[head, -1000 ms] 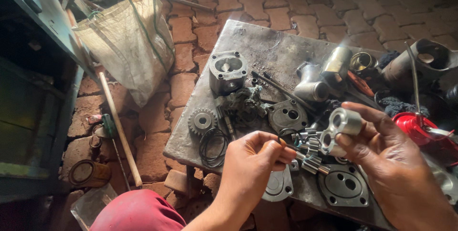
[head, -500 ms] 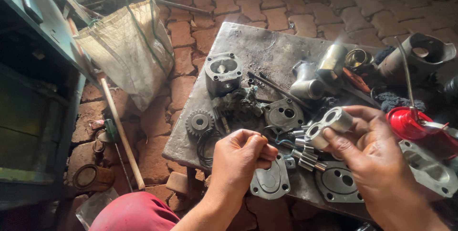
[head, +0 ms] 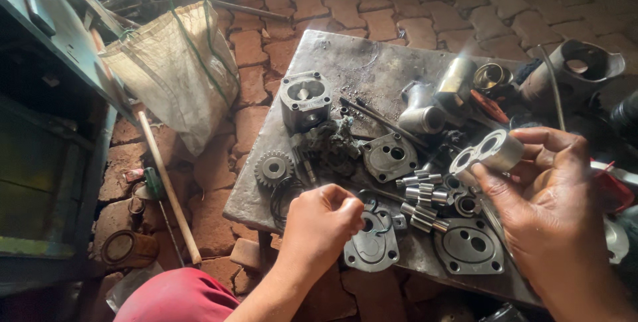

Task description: The person cleans various metal engine components by hand using a cloth. They wipe down cylinders, pistons, and gear pieces, turning them over to clean multiple surfaces before setting them back on the workbench.

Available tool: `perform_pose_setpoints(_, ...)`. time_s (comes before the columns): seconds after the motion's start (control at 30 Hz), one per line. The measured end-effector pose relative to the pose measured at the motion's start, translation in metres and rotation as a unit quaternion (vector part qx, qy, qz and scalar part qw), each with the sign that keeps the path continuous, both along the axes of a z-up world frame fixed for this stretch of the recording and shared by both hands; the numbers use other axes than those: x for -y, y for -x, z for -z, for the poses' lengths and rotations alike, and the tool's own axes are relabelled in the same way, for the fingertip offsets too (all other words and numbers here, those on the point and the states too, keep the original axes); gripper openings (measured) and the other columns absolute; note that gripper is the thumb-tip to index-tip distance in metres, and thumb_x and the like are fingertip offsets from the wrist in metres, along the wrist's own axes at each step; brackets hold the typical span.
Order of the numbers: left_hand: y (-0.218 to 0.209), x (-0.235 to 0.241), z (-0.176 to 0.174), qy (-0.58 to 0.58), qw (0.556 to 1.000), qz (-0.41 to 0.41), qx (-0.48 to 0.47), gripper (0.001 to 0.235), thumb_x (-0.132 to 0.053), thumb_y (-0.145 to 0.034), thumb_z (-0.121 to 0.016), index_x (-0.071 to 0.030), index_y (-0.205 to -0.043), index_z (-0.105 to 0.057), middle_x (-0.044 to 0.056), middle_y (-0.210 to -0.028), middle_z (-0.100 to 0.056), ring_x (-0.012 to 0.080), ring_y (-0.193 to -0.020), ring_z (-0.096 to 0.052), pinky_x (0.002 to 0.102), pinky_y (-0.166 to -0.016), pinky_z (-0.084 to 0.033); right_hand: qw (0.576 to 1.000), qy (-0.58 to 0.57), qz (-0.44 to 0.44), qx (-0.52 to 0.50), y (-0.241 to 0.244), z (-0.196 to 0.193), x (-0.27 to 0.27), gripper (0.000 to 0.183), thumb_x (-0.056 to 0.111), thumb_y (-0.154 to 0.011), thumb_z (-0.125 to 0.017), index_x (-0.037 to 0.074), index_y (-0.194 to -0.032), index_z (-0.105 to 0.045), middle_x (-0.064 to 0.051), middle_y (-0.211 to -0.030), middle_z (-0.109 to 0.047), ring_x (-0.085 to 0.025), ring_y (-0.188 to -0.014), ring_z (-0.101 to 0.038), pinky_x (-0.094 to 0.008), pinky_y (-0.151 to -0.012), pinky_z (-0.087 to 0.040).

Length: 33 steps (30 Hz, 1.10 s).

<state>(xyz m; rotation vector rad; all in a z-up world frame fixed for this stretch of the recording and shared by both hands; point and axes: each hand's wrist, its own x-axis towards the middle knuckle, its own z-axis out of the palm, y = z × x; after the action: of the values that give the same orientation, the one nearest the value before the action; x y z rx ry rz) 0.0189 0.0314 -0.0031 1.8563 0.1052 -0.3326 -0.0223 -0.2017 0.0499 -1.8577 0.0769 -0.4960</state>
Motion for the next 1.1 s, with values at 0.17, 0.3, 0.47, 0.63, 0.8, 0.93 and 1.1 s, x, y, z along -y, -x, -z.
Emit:
perform_pose_setpoints(0.17,0.005,-0.005,-0.001,-0.090,0.993,0.074,-0.031,0.028,-0.024,-0.081,-0.064,-0.001,-0.085,-0.079,0.008,-0.067,-0.078,0.0115,-0.060,-0.076,0.028,-0.063,-0.060,0.999,0.038,0.005,-0.026,0.003,-0.001,-0.001,0.047,-0.003,-0.090,-0.067,0.002,-0.129,-0.040,-0.013,-0.114,-0.058,-0.017,-0.105,-0.067,-0.031,-0.091,-0.058)
perform_pose_setpoints(0.3,0.009,-0.005,0.005,-0.180,0.975,0.128,-0.036,0.028,-0.029,-0.081,-0.066,-0.006,-0.086,-0.080,0.012,-0.068,-0.079,0.0193,-0.064,-0.078,0.031,-0.071,-0.061,0.999,0.024,-0.003,-0.039,0.006,-0.001,-0.001,0.047,-0.002,-0.090,-0.067,0.003,-0.130,-0.042,-0.014,-0.114,-0.060,-0.017,-0.105,-0.068,-0.031,-0.090,-0.058)
perform_pose_setpoints(0.47,0.016,-0.005,0.004,-0.315,0.928,0.122,0.157,0.030,-0.038,-0.083,-0.074,-0.010,-0.094,-0.079,0.018,-0.078,-0.074,0.0347,-0.076,-0.073,0.044,-0.073,-0.057,0.999,0.032,-0.002,-0.023,0.006,-0.009,0.002,0.046,-0.002,-0.090,-0.067,0.003,-0.129,-0.043,-0.015,-0.114,-0.063,-0.017,-0.105,-0.069,-0.031,-0.090,-0.060)
perform_pose_setpoints(0.63,0.014,-0.004,-0.009,-0.318,0.927,0.113,0.162,0.037,-0.043,-0.083,-0.075,-0.013,-0.105,-0.074,0.013,-0.081,-0.076,0.0320,-0.079,-0.073,0.044,-0.071,-0.057,0.992,0.088,0.031,-0.089,0.003,-0.008,0.013,0.049,-0.002,-0.084,-0.071,0.010,-0.129,-0.055,-0.012,-0.106,-0.069,-0.016,-0.098,-0.072,-0.031,-0.084,-0.060)
perform_pose_setpoints(0.8,0.013,0.000,-0.024,-0.239,0.952,0.092,0.166,0.038,-0.042,-0.081,-0.075,-0.014,-0.107,-0.074,0.006,-0.081,-0.079,0.0272,-0.078,-0.075,0.040,-0.070,-0.058,0.988,-0.023,-0.036,-0.146,-0.016,0.011,0.016,0.050,-0.002,-0.085,-0.068,0.017,-0.131,-0.065,-0.010,-0.107,-0.072,-0.018,-0.098,-0.070,-0.033,-0.087,-0.058)
perform_pose_setpoints(0.93,0.016,0.004,-0.028,-0.218,0.956,0.108,0.164,0.039,-0.043,-0.081,-0.074,-0.015,-0.108,-0.074,0.003,-0.083,-0.079,0.0251,-0.077,-0.076,0.039,-0.070,-0.058,0.947,0.264,-0.005,-0.181,-0.035,0.021,0.005,0.051,0.005,-0.080,-0.071,0.022,-0.128,-0.066,-0.005,-0.111,-0.070,-0.019,-0.096,-0.071,-0.034,-0.086,-0.057)
perform_pose_setpoints(1.1,0.022,0.003,-0.031,-0.207,0.955,0.133,0.163,0.038,-0.043,-0.083,-0.074,-0.014,-0.108,-0.075,0.004,-0.083,-0.079,0.0240,-0.076,-0.077,0.038,-0.071,-0.059,0.898,0.423,-0.071,-0.093,-0.070,0.031,-0.022,0.048,0.010,-0.081,-0.070,0.023,-0.127,-0.068,-0.008,-0.112,-0.066,-0.028,-0.107,-0.064,-0.042,-0.092,-0.050)
